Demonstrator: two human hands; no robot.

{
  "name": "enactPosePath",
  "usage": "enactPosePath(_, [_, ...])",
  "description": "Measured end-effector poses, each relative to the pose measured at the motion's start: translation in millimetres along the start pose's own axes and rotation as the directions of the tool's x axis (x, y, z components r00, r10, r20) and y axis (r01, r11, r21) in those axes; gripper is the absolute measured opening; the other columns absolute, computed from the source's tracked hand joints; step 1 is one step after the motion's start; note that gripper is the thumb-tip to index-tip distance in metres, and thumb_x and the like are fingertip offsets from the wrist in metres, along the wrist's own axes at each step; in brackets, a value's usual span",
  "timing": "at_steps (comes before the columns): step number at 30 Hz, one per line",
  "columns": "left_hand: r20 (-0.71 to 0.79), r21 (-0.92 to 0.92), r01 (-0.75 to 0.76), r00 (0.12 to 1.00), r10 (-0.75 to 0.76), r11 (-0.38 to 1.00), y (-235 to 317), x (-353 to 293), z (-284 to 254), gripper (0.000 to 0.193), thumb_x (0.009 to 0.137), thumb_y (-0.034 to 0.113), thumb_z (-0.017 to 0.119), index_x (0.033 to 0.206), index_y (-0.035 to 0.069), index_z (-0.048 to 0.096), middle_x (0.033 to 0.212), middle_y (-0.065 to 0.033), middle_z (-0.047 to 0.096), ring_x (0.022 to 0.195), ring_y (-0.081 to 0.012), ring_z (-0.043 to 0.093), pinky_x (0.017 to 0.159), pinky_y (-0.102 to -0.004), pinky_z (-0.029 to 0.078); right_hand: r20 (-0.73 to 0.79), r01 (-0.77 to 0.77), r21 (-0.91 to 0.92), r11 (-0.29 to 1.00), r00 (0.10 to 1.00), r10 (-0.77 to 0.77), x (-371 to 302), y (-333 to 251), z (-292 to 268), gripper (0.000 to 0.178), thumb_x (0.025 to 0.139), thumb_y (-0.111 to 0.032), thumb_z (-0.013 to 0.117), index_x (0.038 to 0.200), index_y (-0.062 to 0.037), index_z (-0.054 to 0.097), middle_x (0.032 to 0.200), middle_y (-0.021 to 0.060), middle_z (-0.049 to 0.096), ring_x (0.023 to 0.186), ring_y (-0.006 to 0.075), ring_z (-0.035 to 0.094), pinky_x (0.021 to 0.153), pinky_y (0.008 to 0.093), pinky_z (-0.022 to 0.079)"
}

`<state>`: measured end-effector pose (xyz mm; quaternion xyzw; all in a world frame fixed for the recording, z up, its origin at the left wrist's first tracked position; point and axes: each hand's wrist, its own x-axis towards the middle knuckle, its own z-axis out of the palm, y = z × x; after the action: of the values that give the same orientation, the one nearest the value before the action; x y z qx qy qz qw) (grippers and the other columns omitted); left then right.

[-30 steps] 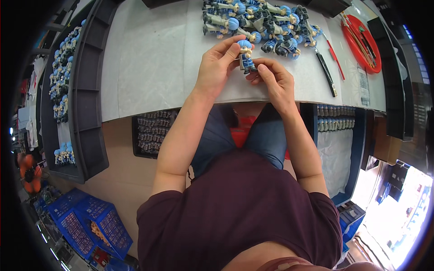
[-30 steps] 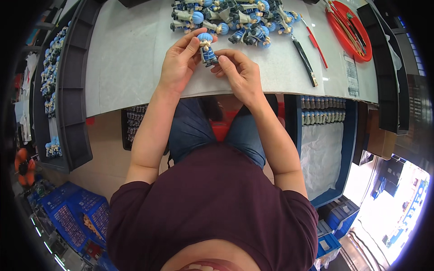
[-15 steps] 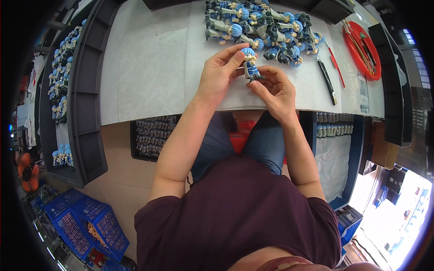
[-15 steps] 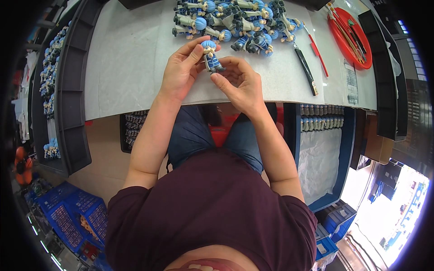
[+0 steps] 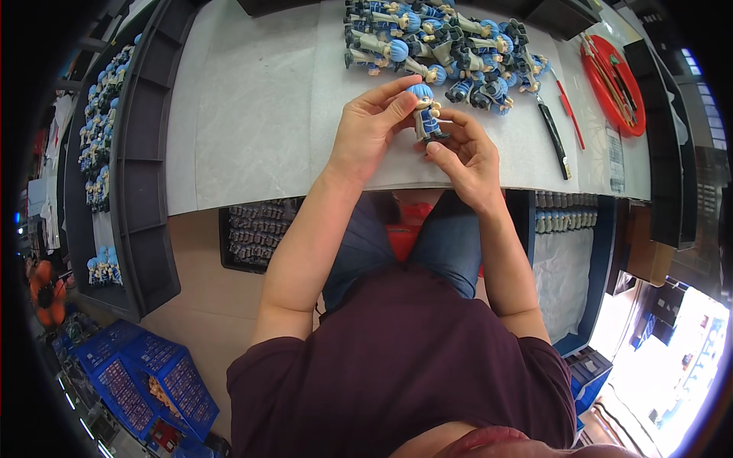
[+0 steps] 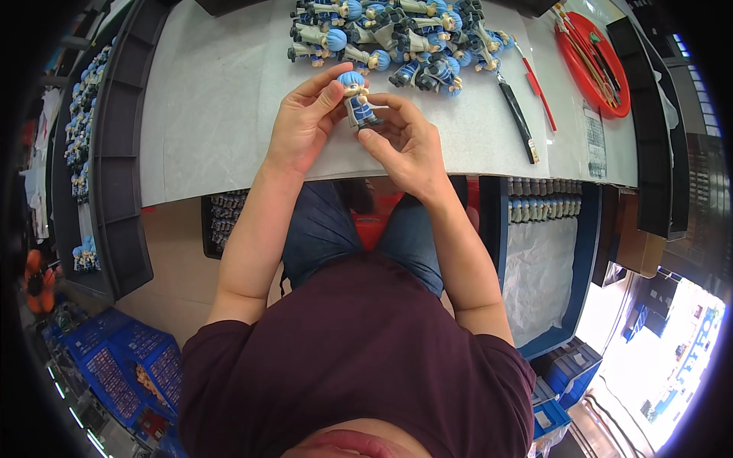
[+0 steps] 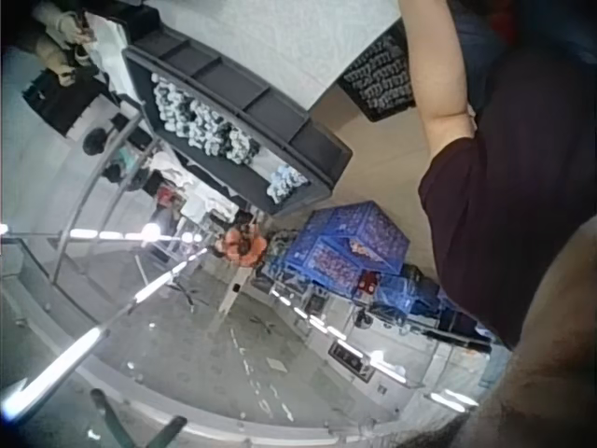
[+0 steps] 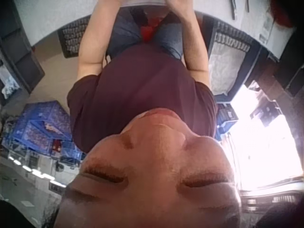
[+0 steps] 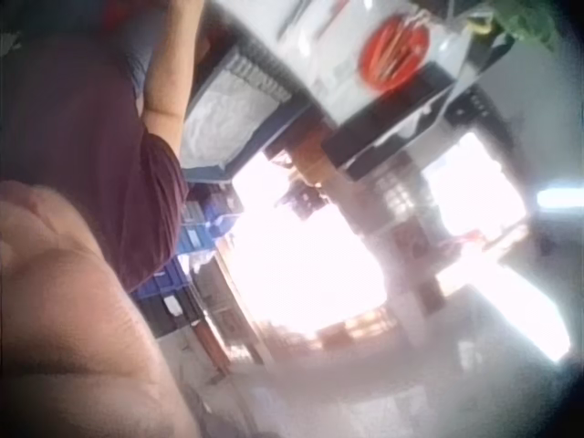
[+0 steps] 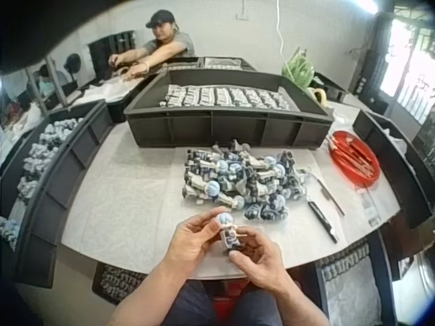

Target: The person assembles small blue and white figurines by hand. They pick up individual parts from a tray and the table, connect them together, and place the completed figurines into a blue storage bin. The process involves repetitive picking, joining, and placing of the small plastic components.

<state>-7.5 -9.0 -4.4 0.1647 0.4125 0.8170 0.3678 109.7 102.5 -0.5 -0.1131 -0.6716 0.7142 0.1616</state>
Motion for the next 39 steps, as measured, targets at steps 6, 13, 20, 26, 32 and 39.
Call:
enactPosePath(6, [0.009,-0.011,0.000,1.000,0.001,1.000,-1.9,1.2,-2.3,0.029,0.088,0.018,0.057,0.114,0.005,0.058,0.103,-0.0135,0.063,0.095,-0.0179,0.059,0.085,-0.0307,0.046,0.013,-0.011,0.018,1.000,1.000,0.011,1.8,2.1,-0.4,0.043,0.080,-0.006,0.065,0.117,0.0044,0.047,0.105,0.0157,0.057,0.094,0.0174,0.059,0.081,0.0287,0.049])
enactPosePath(13, [-0.002,0.011,0.013,1.000,-0.013,1.000,2.8,-0.1,0.1,0.029,0.089,0.016,0.055,0.116,0.003,0.057,0.105,-0.0137,0.063,0.094,-0.0168,0.059,0.084,-0.0291,0.047,0.002,0.032,0.042,0.999,0.999,-0.032,1.2,5.3,-0.2,0.042,0.081,-0.006,0.066,0.117,0.0041,0.048,0.106,0.0132,0.056,0.095,0.0151,0.057,0.079,0.0265,0.048])
enactPosePath(20, [-0.028,-0.005,0.047,0.999,-0.047,0.999,-1.0,1.8,0.9,0.029,0.093,0.014,0.049,0.119,0.003,0.053,0.108,-0.0130,0.061,0.096,-0.0170,0.059,0.085,-0.0304,0.047,-0.044,0.002,0.050,0.999,0.999,0.000,0.3,-2.2,1.4,0.037,0.083,-0.004,0.062,0.116,0.0032,0.048,0.097,0.0083,0.057,0.081,0.0120,0.061,0.067,0.0232,0.049])
enactPosePath(26, [-0.007,0.022,0.034,0.999,-0.034,0.999,-0.7,1.8,2.9,0.029,0.090,0.013,0.054,0.118,0.004,0.054,0.102,-0.0106,0.063,0.094,-0.0168,0.060,0.083,-0.0309,0.048,-0.029,0.057,0.056,0.997,0.998,-0.056,0.1,1.8,-0.3,0.037,0.083,-0.004,0.061,0.117,0.0038,0.048,0.098,0.0071,0.056,0.080,0.0100,0.059,0.068,0.0228,0.048])
enactPosePath(32, [-0.001,0.026,0.024,1.000,-0.024,0.999,-1.4,0.9,1.9,0.028,0.091,0.013,0.053,0.117,0.004,0.054,0.102,-0.0105,0.062,0.093,-0.0168,0.060,0.082,-0.0311,0.048,-0.019,0.058,0.060,0.997,0.998,-0.056,-0.5,2.6,-1.3,0.036,0.083,-0.003,0.063,0.116,0.0041,0.049,0.099,0.0066,0.055,0.081,0.0092,0.058,0.069,0.0224,0.048])
enactPosePath(39, [0.012,0.017,0.020,1.000,-0.020,1.000,-2.9,0.0,2.7,0.027,0.091,0.014,0.053,0.116,0.005,0.055,0.104,-0.0105,0.062,0.093,-0.0164,0.059,0.082,-0.0313,0.047,-0.041,0.058,0.064,0.996,0.998,-0.055,-1.9,5.2,-1.4,0.036,0.082,-0.002,0.062,0.116,0.0042,0.050,0.097,0.0074,0.056,0.081,0.0105,0.059,0.070,0.0231,0.049])
